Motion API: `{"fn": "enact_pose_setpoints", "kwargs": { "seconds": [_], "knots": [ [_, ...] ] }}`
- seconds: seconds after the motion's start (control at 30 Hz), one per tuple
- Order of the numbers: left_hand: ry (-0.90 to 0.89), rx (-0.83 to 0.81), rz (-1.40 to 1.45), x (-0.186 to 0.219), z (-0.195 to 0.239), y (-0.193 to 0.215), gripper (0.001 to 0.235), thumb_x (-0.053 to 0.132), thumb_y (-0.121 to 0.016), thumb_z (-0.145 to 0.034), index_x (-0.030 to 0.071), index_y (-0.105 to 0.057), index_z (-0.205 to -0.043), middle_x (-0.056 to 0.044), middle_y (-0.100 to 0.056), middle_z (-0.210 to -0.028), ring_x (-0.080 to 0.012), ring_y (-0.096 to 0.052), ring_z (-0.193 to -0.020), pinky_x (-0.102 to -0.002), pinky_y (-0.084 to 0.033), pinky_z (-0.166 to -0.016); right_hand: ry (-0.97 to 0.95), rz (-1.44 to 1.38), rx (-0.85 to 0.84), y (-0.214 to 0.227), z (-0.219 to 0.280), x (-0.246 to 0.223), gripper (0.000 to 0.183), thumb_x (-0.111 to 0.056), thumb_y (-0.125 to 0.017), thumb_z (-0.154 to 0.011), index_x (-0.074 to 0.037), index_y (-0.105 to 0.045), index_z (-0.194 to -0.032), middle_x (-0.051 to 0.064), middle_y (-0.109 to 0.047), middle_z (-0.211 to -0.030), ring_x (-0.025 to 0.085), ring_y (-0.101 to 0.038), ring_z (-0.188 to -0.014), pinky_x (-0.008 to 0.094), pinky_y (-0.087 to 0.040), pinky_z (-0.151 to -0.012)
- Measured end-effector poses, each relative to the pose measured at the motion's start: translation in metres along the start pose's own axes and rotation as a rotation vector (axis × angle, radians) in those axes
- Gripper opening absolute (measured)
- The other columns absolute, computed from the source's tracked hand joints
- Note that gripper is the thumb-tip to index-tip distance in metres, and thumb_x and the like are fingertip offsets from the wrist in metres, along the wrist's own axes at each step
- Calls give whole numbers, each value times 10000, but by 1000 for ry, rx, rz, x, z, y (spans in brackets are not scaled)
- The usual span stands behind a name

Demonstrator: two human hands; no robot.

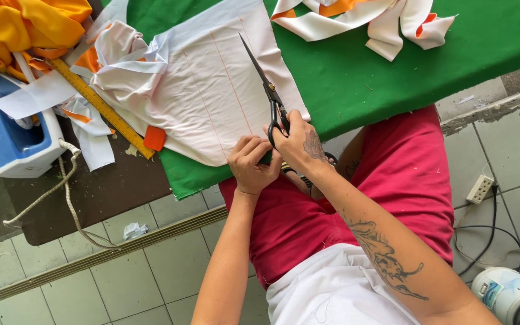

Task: Marking lines on a piece of fabric with a ruler and chalk, then cutting the fabric into strips using scissors.

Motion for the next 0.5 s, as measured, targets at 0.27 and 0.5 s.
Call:
{"fn": "enact_pose_setpoints", "kwargs": {
  "seconds": [0.27,0.5],
  "knots": [
    [22,-13,5,0,0,-1,84,81,-708,-759,159,-724,-731,24,-693,-726,-190,-673,-722,-271,-574,-728,-5,61,-30,-1,-5,7,265,-349,-617,-868,-91,-566,-894,223,-671,-845,451,-666,-1012,549,-506,-828],
    [20,-13,5,0,0,-1,98,97,-727,-773,191,-748,-758,46,-721,-755,-182,-684,-734,-271,-579,-738,-2,56,-42,6,-6,16,179,-283,-642,-849,-110,-635,-891,172,-682,-781,384,-696,-926,472,-521,-772]
  ]
}}
Point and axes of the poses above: each hand's wrist, its own z-axis away from the middle knuckle, its own y-axis out of the back of the hand, x = y × z, the point moved 5 cm from there along -z, towards the middle knuckle
